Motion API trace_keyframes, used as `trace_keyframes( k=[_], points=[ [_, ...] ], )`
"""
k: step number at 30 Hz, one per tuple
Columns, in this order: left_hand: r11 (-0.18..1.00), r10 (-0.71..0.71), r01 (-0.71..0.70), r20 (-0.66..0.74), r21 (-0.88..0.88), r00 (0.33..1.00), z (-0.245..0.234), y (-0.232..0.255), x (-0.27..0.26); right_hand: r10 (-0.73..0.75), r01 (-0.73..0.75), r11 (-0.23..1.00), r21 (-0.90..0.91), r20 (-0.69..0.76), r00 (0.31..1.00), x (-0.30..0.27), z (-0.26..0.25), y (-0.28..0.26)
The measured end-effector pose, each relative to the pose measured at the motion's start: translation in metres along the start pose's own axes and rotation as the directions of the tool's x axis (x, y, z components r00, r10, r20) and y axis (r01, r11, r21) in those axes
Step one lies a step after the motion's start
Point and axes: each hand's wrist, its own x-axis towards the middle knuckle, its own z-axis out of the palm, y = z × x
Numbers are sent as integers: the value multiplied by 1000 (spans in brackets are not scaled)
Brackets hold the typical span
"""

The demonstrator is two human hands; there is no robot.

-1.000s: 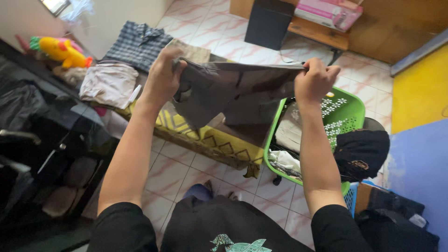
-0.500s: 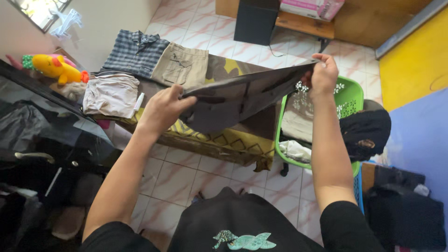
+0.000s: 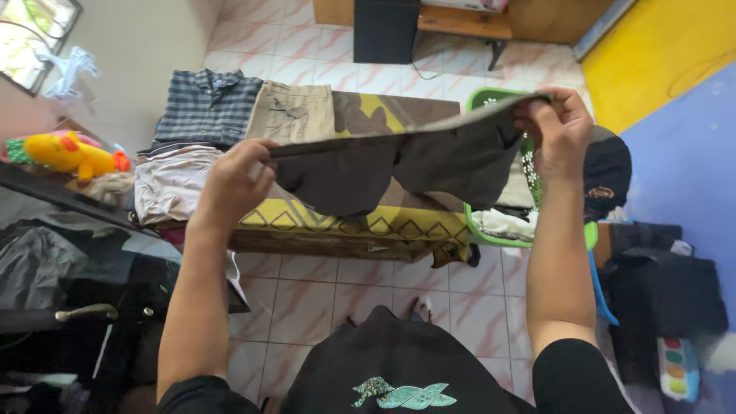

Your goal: The person picks up several pairs of shorts and shirts from a basket, spreads each one out on a table to flatten it by hand, folds them into rectangular shapes, and then places the folded items onto a shelf in a cabinet.

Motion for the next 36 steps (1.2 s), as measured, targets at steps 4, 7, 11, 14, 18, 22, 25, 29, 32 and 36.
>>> trace_keyframes(
  k=[4, 7, 11, 14, 18, 22, 25, 29, 32, 36],
  points=[
    [761, -345, 272, -12, -588, 939, 4, -32, -6, -138, 141, 987, -77, 44, 989, -6, -10, -8],
    [718, -381, 176, -168, -673, 909, 19, -42, 0, -317, 311, 933, -181, -6, 948, -4, -15, -6],
    [841, -287, 59, -351, -538, 892, 33, -41, 22, -428, 337, 819, -465, -105, 898, -5, -2, 3],
    [820, -407, 193, -311, -539, 859, 47, -46, 36, -630, 425, 544, -723, -17, 777, 7, 3, 29],
    [924, -378, 326, -343, -203, 860, 89, -73, 25, -635, 365, 437, -822, 5, 772, 4, 1, 102],
    [853, -520, 474, -287, -218, 804, 151, -108, 9, -541, 309, 520, -796, -28, 841, 10, -7, 179],
    [762, -648, 630, -183, -150, 740, 187, -147, 30, -480, 233, 500, -834, -43, 876, 53, -12, 219],
    [795, -600, 606, -137, 4, 788, 256, -225, 84, -402, 190, 514, -836, -39, 915, 136, -22, 274],
    [746, -664, 665, -26, 44, 747, 339, -298, 112, -292, 71, 536, -841, -106, 950, 190, -31, 339],
    [608, -792, 794, 79, 9, 606, 438, -355, 107, -41, -156, 461, -873, -196, 980, 222, -53, 434]
  ],
)
